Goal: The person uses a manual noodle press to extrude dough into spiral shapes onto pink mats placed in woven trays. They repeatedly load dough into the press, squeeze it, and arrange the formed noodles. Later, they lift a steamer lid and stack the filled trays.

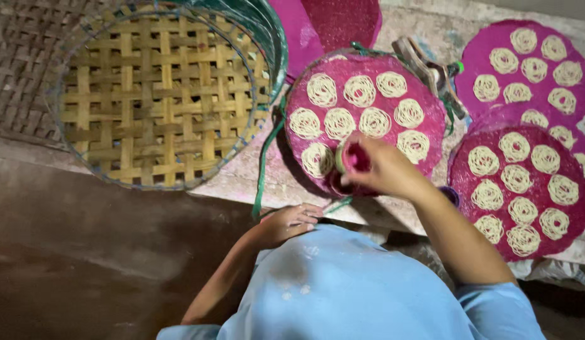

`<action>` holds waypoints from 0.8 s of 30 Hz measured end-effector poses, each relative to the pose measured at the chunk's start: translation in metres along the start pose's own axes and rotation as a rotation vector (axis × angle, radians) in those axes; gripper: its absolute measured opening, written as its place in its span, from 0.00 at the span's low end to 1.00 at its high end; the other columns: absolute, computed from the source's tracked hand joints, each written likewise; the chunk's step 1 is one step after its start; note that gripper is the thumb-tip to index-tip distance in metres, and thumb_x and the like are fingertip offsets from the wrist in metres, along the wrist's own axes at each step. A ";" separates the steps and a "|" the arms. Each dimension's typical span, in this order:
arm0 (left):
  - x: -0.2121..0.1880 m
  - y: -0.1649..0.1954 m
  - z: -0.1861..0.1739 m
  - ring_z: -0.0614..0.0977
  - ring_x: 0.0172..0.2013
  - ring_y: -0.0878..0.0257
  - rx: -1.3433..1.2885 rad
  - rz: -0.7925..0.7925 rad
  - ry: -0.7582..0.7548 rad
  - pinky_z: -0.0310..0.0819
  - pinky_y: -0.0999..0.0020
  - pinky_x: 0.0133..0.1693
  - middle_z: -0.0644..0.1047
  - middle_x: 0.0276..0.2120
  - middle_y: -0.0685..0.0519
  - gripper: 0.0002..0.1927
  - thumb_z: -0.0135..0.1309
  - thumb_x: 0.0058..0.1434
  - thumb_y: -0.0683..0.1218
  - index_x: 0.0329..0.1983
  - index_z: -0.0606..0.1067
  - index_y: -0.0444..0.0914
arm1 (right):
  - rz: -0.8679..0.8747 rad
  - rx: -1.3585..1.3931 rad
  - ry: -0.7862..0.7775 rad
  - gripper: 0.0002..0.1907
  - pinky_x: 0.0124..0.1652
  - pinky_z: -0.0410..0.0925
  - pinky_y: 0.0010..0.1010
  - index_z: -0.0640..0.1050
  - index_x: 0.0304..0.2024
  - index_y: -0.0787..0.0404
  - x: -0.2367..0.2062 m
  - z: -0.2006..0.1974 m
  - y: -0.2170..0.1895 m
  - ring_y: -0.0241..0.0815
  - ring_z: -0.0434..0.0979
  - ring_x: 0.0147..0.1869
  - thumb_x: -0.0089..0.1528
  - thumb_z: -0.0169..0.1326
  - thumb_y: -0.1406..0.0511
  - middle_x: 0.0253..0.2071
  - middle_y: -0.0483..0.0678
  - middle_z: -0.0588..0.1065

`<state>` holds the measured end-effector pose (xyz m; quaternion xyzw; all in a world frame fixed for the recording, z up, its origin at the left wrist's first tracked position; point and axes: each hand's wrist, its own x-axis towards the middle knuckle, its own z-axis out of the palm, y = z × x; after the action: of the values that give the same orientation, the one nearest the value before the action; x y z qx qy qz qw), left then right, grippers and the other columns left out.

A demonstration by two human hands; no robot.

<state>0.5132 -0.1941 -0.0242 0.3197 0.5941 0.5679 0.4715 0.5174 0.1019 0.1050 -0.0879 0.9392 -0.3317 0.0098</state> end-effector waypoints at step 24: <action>-0.203 0.104 -0.117 0.74 0.60 0.59 0.099 0.297 1.139 0.70 0.66 0.62 0.72 0.59 0.45 0.24 0.51 0.71 0.42 0.68 0.63 0.30 | 0.451 -0.110 0.507 0.38 0.54 0.73 0.40 0.76 0.55 0.58 0.137 -0.022 0.106 0.50 0.81 0.54 0.49 0.72 0.48 0.54 0.53 0.76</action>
<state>0.4605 -0.4083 0.1065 0.0657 0.7283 0.6818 -0.0219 0.3638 0.1729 0.0619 0.2070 0.9241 -0.2812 -0.1553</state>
